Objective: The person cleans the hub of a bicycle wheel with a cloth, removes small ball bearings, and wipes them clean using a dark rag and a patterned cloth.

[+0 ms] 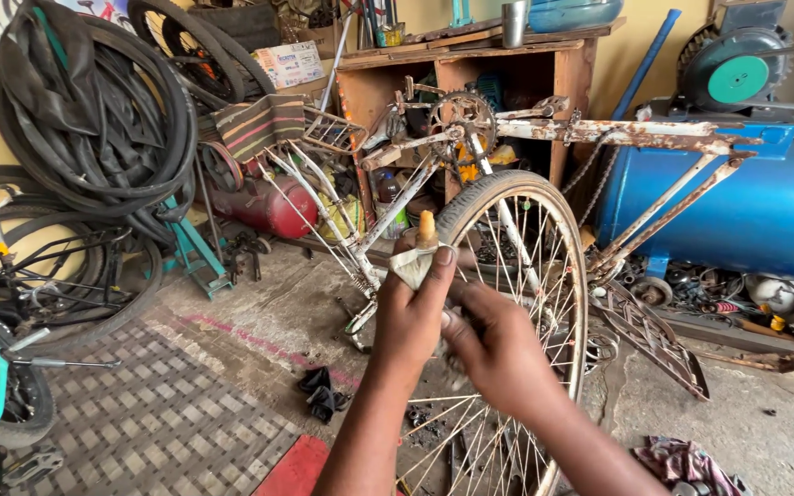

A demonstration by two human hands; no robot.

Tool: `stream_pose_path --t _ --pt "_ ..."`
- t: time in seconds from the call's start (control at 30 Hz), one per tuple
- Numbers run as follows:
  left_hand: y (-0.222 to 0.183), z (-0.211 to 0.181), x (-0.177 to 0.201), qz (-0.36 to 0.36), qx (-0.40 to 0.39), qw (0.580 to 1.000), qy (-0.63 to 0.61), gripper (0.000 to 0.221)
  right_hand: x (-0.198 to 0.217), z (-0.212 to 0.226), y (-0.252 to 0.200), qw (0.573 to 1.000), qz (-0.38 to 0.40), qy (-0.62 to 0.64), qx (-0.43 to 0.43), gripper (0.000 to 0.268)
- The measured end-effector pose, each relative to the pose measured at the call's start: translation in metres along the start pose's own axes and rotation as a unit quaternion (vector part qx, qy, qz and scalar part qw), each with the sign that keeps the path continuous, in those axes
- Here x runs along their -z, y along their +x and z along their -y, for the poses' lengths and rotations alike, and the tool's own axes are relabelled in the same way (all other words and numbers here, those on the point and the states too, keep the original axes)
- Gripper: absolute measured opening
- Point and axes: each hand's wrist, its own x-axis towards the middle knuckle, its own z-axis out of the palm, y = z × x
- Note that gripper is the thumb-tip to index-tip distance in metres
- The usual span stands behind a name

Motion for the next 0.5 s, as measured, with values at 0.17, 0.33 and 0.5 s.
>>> stream_pose_path --t 0.17,0.33,0.5 --pt "-0.005 -0.005 0.001 -0.003 0.070 0.996 -0.051 0.042 -0.018 0.008 0.002 0.996 -0.070 0.044 -0.013 0.015" --pt "-0.007 0.004 0.002 0.018 0.030 0.995 -0.091 0.032 -0.020 0.014 0.003 0.995 -0.079 0.047 -0.032 0.016" --pt "-0.008 0.001 0.002 0.016 0.039 0.999 -0.023 0.030 -0.016 0.010 0.002 0.994 -0.097 0.001 0.047 0.017"
